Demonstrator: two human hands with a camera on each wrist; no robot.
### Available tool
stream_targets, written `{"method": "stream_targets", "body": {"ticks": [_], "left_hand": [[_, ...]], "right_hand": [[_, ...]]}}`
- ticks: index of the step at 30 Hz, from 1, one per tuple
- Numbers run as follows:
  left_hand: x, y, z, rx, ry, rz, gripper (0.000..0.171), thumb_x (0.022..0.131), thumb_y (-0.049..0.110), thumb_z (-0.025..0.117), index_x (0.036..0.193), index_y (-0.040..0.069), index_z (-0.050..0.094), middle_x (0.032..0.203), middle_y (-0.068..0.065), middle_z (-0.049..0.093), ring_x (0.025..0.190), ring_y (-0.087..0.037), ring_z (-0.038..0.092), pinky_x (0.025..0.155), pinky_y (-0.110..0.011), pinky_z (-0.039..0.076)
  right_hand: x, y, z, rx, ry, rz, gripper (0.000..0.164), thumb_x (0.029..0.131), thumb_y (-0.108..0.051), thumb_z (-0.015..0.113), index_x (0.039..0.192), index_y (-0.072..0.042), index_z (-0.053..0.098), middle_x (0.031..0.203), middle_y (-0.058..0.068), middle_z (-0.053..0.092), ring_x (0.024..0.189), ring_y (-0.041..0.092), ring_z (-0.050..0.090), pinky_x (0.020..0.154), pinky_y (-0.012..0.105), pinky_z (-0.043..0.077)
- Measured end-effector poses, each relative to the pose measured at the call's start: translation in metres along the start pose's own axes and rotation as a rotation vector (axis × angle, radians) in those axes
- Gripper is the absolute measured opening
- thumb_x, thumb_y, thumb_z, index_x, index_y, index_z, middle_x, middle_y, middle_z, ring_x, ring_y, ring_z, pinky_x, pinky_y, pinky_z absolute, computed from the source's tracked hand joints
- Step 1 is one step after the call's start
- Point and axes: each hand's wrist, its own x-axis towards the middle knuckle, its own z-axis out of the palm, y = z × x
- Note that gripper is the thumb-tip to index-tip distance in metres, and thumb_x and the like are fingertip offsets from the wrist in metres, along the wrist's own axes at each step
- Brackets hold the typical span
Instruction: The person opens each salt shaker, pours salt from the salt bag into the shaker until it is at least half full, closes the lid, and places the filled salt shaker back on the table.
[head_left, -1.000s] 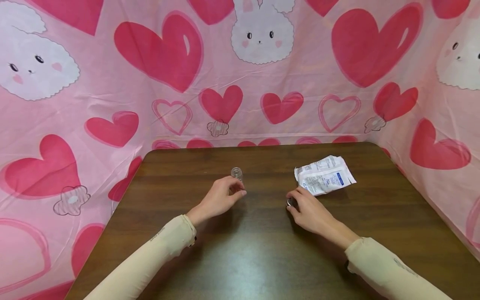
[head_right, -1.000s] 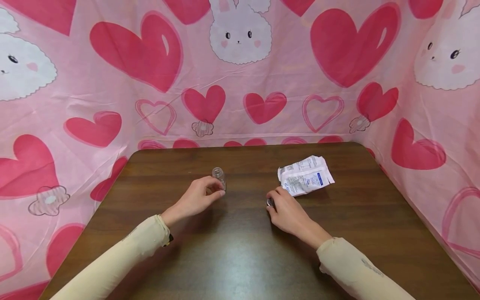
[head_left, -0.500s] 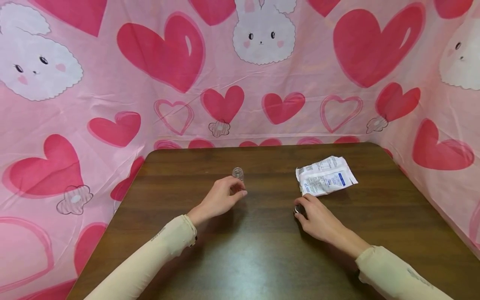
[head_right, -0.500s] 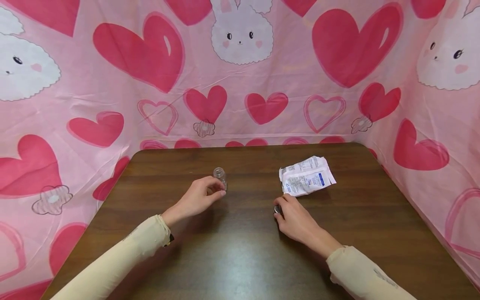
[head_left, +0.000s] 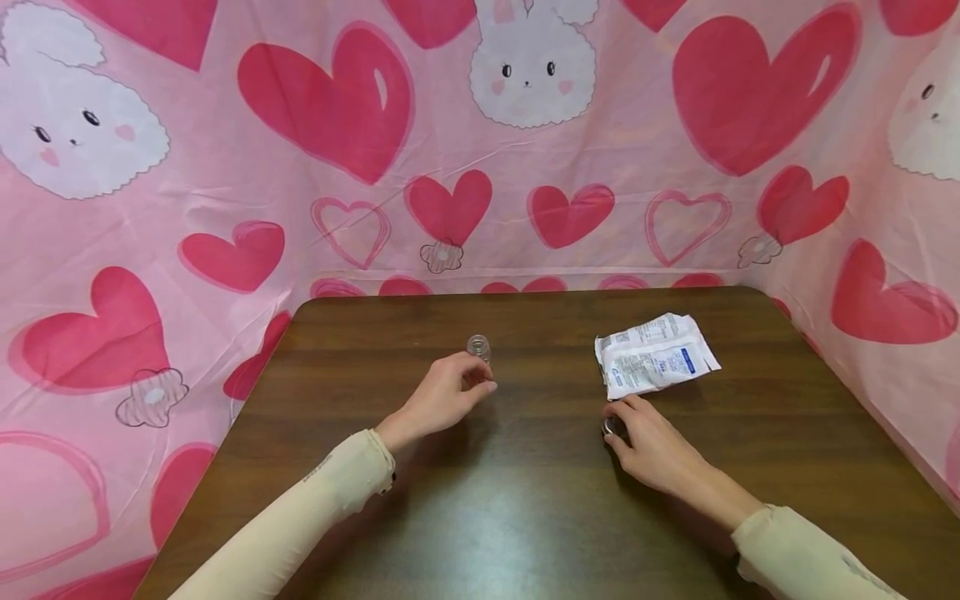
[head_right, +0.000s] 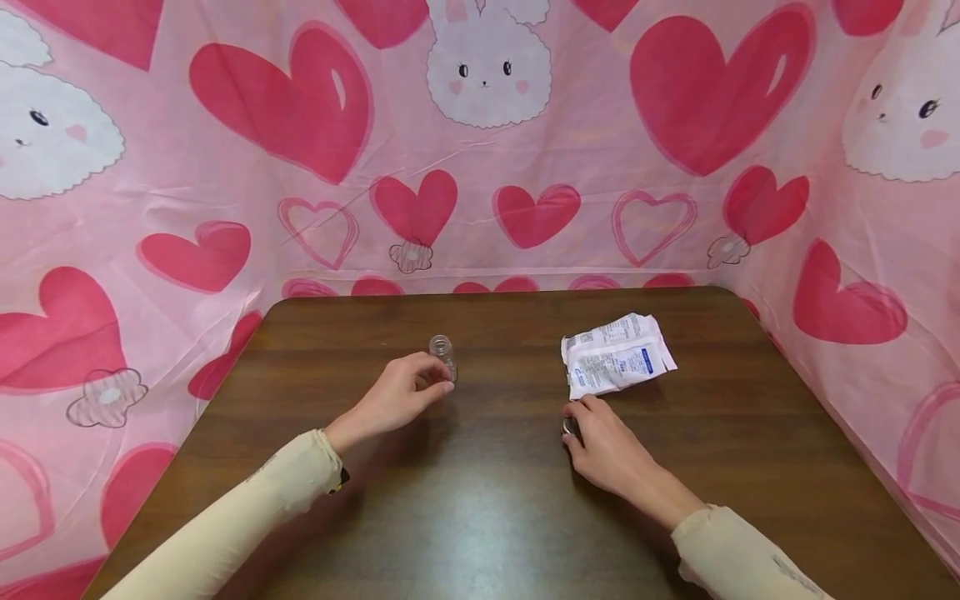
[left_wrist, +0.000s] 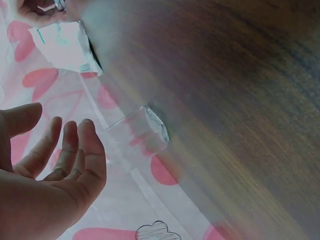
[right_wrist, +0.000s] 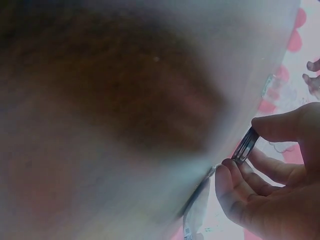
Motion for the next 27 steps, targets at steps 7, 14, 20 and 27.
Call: {"method": "stream_targets", "body": {"ticks": [7,14,20,27], "left_hand": [[0.000,0.002,-0.001,0.007,-0.001,0.001,0.010,0.096,0.011,0.078,0.103,0.006,0.075,0.096,0.000,0.068,0.089,-0.016,0.064,0.082,-0.047,0.056],[0.000,0.002,-0.001,0.014,-0.006,-0.009,0.009,0.096,0.011,0.079,0.103,0.007,0.075,0.097,0.001,0.067,0.090,-0.015,0.064,0.081,-0.040,0.055],[0.001,0.002,-0.001,0.012,-0.013,-0.016,0.009,0.096,0.012,0.079,0.103,0.009,0.075,0.097,0.002,0.067,0.090,-0.014,0.063,0.082,-0.039,0.055],[0.001,0.002,-0.002,0.004,-0.015,-0.015,0.008,0.096,0.011,0.079,0.103,0.009,0.075,0.097,0.001,0.067,0.090,-0.015,0.063,0.083,-0.043,0.056]], "right_hand": [[-0.006,0.004,-0.002,-0.001,0.021,-0.014,0.026,0.083,0.000,0.084,0.106,-0.001,0.071,0.102,0.004,0.063,0.092,0.022,0.061,0.084,0.046,0.053],[-0.010,0.006,-0.004,-0.011,0.007,0.010,0.027,0.084,0.000,0.084,0.107,0.001,0.071,0.104,0.007,0.064,0.095,0.025,0.062,0.086,0.049,0.054],[-0.013,0.009,-0.005,-0.012,-0.006,0.007,0.025,0.084,-0.001,0.083,0.106,0.001,0.071,0.101,0.006,0.063,0.093,0.023,0.062,0.084,0.048,0.054],[-0.016,0.011,-0.007,0.000,-0.015,0.020,0.026,0.084,-0.001,0.083,0.107,0.001,0.071,0.102,0.006,0.064,0.095,0.023,0.062,0.084,0.049,0.054]]}}
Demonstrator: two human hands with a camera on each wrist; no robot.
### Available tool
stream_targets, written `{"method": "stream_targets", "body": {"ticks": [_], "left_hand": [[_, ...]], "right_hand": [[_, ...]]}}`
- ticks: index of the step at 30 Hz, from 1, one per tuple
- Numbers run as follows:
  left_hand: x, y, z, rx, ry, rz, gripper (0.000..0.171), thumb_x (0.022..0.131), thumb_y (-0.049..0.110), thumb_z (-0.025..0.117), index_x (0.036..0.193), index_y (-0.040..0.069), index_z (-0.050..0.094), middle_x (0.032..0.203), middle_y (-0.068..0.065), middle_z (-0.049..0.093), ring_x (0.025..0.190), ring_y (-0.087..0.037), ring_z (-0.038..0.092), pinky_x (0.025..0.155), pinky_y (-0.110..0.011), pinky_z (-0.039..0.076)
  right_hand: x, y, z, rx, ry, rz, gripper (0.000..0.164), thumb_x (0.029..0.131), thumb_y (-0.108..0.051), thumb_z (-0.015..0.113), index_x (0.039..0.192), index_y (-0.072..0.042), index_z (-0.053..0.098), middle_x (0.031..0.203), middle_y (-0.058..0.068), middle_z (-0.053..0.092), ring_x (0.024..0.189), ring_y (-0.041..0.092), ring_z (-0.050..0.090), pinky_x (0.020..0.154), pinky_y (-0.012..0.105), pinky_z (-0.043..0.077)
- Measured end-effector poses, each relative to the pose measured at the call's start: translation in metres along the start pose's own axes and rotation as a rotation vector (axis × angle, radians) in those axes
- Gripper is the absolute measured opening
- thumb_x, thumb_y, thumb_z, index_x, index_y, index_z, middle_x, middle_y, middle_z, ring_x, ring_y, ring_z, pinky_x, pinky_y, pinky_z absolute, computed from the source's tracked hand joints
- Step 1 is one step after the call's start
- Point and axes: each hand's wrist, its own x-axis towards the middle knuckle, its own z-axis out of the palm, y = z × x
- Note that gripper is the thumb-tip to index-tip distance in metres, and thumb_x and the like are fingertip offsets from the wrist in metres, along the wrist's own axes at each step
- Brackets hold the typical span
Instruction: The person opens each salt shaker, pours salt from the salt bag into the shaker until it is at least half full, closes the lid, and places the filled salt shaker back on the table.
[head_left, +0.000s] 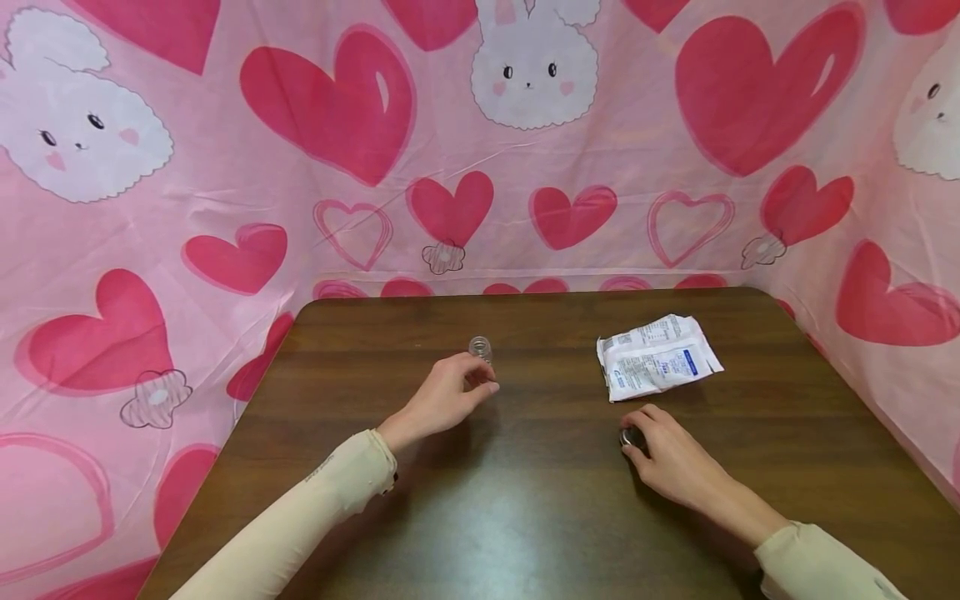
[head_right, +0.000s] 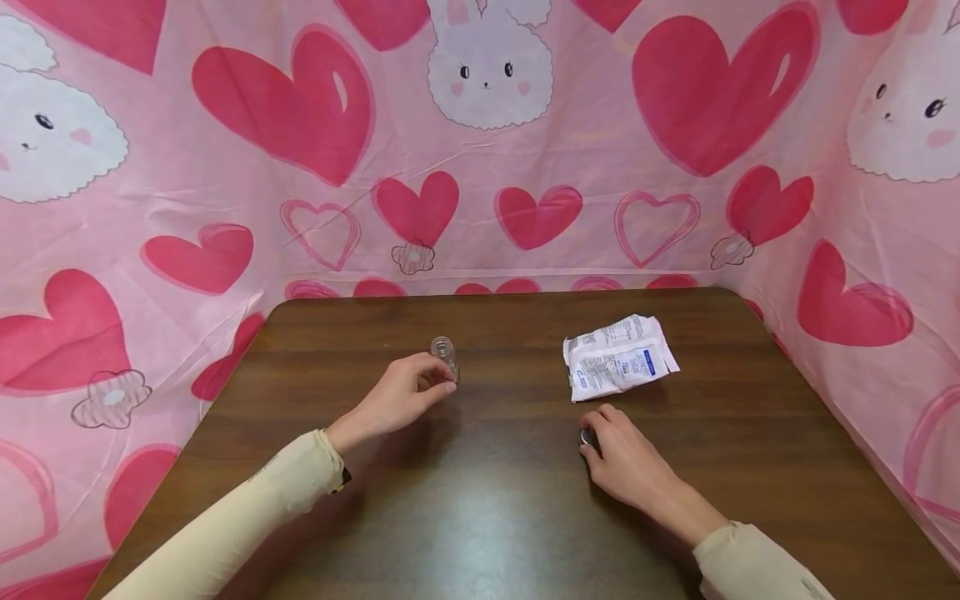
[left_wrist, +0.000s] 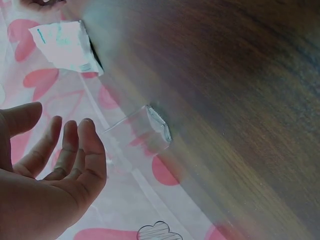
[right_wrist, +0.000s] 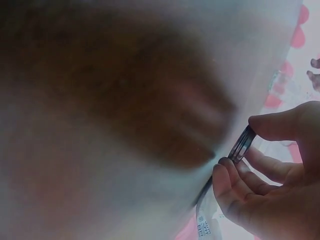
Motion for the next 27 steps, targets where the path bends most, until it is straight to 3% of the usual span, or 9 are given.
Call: {"method": "stream_targets", "body": {"ticks": [27], "left_hand": [[0.0020,-0.0004,0.0050,-0.016,0.008,0.012,0.006,0.096,0.010,0.078,0.100,0.008,0.075,0.096,0.001,0.066,0.087,-0.016,0.064,0.082,-0.048,0.057]], "right_hand": [[-0.0061,0.0061,-0.0014,-0.005,-0.012,0.025,0.026,0.082,-0.003,0.086,0.104,-0.003,0.071,0.098,0.003,0.063,0.091,0.020,0.062,0.082,0.048,0.054]]}}
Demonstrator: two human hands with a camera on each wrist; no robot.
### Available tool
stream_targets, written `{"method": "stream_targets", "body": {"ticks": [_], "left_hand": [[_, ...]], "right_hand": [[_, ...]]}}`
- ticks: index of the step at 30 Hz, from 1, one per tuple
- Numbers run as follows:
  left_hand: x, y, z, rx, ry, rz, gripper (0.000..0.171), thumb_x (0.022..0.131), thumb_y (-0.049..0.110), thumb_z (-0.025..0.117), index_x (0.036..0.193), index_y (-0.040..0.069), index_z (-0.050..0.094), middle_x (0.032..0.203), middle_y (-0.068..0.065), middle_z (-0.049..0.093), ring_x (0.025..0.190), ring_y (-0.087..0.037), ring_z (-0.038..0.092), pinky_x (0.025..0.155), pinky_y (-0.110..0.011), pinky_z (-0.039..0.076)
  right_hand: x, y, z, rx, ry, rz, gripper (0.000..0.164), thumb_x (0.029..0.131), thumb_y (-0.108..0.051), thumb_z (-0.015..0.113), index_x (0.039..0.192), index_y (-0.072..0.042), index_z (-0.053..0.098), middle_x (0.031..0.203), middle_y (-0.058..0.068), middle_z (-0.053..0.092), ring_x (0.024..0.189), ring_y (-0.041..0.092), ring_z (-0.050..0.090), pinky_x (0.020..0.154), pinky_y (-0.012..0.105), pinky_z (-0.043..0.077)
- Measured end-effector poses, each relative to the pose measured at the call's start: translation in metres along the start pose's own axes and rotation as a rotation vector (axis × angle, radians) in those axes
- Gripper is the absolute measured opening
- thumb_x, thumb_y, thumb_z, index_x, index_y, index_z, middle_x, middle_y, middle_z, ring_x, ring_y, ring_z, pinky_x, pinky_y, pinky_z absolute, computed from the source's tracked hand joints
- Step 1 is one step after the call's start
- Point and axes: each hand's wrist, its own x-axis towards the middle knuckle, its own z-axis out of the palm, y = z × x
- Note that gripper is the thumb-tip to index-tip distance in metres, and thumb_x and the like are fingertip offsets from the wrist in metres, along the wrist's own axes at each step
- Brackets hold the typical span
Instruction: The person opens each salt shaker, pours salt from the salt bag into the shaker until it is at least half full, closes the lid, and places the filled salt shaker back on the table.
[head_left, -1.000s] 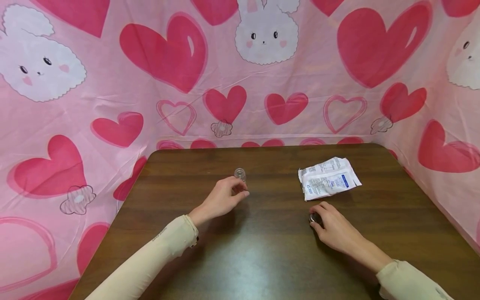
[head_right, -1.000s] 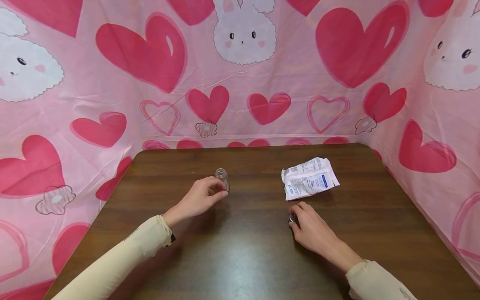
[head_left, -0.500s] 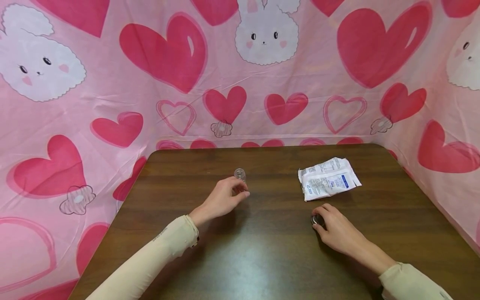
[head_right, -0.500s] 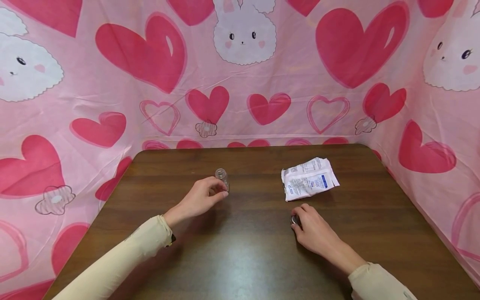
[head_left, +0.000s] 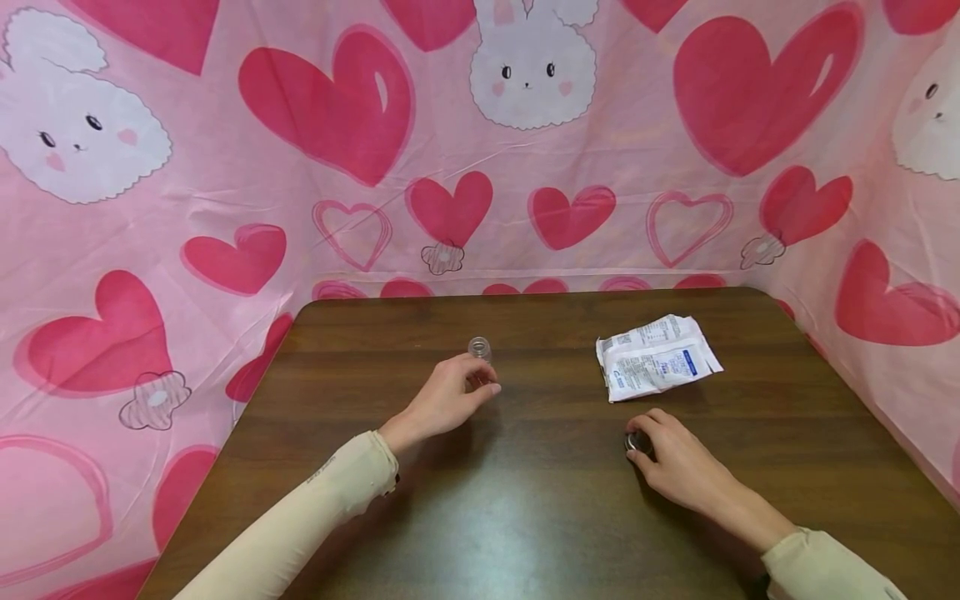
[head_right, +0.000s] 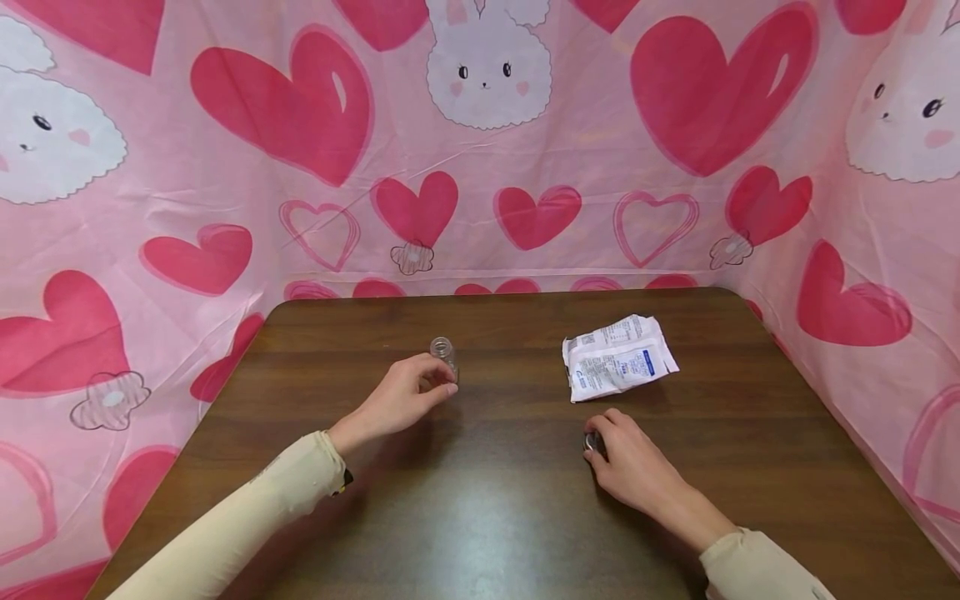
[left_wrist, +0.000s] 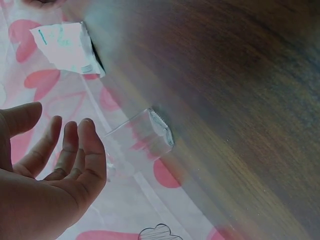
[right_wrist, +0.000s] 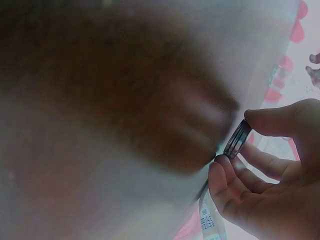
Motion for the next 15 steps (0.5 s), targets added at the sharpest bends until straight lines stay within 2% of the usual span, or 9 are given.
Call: {"method": "stream_targets", "body": {"ticks": [15], "left_hand": [[0.0007,-0.0039,0.0014,0.004,0.000,0.001,0.006,0.095,0.011,0.078,0.100,0.010,0.075,0.095,0.001,0.066,0.087,-0.016,0.064,0.082,-0.049,0.057]], "right_hand": [[0.0027,0.0018,-0.0016,-0.005,-0.041,0.015,0.026,0.082,-0.008,0.088,0.102,-0.003,0.072,0.098,0.003,0.064,0.090,0.020,0.062,0.082,0.047,0.054]]}}
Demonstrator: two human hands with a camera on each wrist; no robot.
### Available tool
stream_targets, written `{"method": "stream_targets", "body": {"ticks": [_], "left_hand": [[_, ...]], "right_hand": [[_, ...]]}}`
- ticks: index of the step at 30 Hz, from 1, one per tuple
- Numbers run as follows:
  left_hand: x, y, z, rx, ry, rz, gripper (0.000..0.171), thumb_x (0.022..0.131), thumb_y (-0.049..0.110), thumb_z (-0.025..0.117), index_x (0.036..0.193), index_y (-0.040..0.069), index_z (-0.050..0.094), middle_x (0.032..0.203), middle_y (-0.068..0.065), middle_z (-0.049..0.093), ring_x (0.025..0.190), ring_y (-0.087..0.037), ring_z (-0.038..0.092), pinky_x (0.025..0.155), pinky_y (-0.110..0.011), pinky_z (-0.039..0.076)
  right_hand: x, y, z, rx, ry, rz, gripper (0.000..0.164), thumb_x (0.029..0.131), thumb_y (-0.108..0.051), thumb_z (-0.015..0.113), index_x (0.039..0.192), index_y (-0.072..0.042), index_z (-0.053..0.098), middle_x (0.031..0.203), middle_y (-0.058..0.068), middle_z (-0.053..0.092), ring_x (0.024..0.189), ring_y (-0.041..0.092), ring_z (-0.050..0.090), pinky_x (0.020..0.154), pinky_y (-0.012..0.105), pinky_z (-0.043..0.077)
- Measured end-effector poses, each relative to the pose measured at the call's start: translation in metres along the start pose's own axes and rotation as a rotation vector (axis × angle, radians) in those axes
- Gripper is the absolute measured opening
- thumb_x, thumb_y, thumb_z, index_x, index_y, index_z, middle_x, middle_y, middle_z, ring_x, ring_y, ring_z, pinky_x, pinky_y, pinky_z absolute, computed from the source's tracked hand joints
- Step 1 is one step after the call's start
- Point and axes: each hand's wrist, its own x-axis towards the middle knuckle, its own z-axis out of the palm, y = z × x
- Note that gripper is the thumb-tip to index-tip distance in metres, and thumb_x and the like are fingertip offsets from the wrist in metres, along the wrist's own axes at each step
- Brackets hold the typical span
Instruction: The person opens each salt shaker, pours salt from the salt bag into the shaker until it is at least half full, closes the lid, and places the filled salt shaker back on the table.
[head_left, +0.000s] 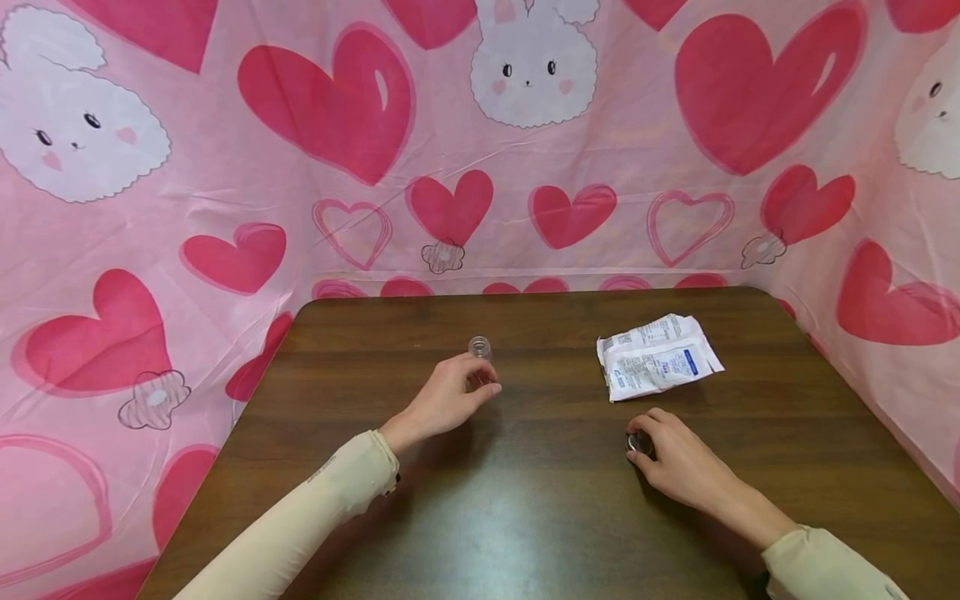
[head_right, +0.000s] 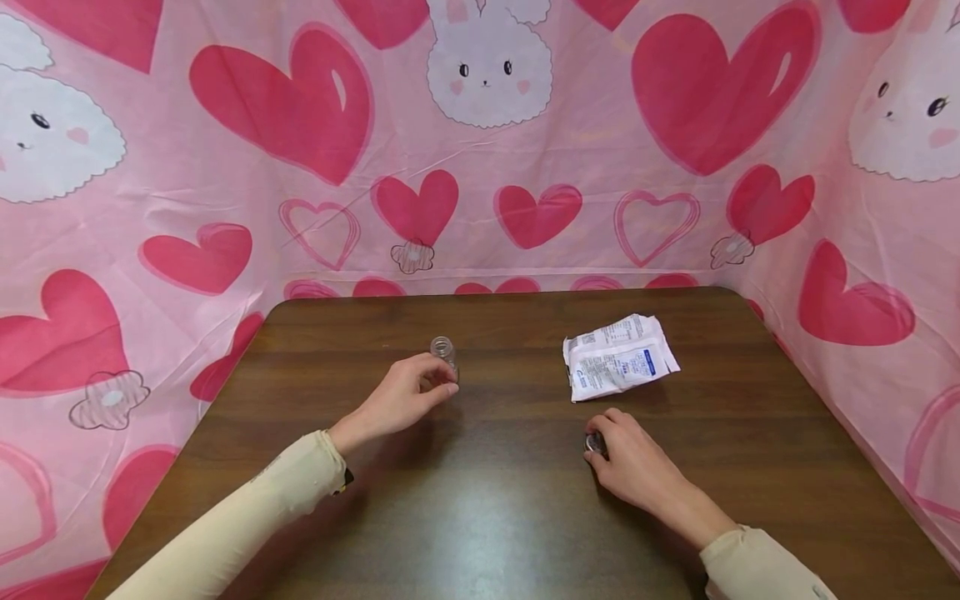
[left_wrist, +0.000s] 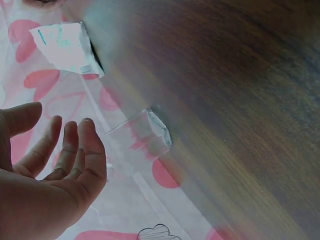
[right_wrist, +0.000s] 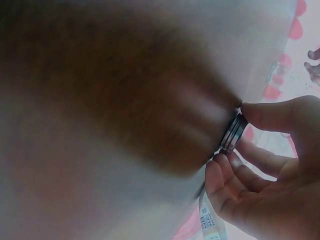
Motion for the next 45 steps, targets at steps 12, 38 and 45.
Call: {"method": "stream_targets", "body": {"ticks": [12,38,45], "left_hand": [[0.001,0.002,0.000,-0.003,-0.005,-0.006,0.007,0.096,0.012,0.079,0.101,0.009,0.075,0.096,0.001,0.066,0.088,-0.016,0.064,0.082,-0.047,0.057],[0.004,0.011,0.006,-0.013,-0.023,0.008,0.006,0.097,0.012,0.078,0.101,0.010,0.075,0.097,0.001,0.068,0.090,-0.014,0.064,0.086,-0.043,0.056],[0.005,0.012,0.009,-0.021,-0.027,0.007,0.006,0.097,0.013,0.078,0.101,0.010,0.074,0.096,0.002,0.068,0.090,-0.014,0.063,0.087,-0.045,0.056]], "right_hand": [[0.001,0.002,-0.002,-0.007,0.009,-0.011,0.026,0.081,-0.009,0.088,0.101,-0.002,0.073,0.098,0.004,0.064,0.090,0.021,0.063,0.083,0.048,0.054],[-0.002,0.020,-0.016,0.026,0.014,0.080,0.038,0.091,-0.032,0.084,0.108,0.000,0.074,0.105,0.011,0.068,0.097,0.030,0.065,0.086,0.055,0.054],[-0.006,0.052,-0.029,-0.013,0.014,0.120,0.027,0.086,-0.007,0.081,0.106,0.008,0.071,0.097,0.014,0.065,0.086,0.030,0.064,0.079,0.056,0.054]]}}
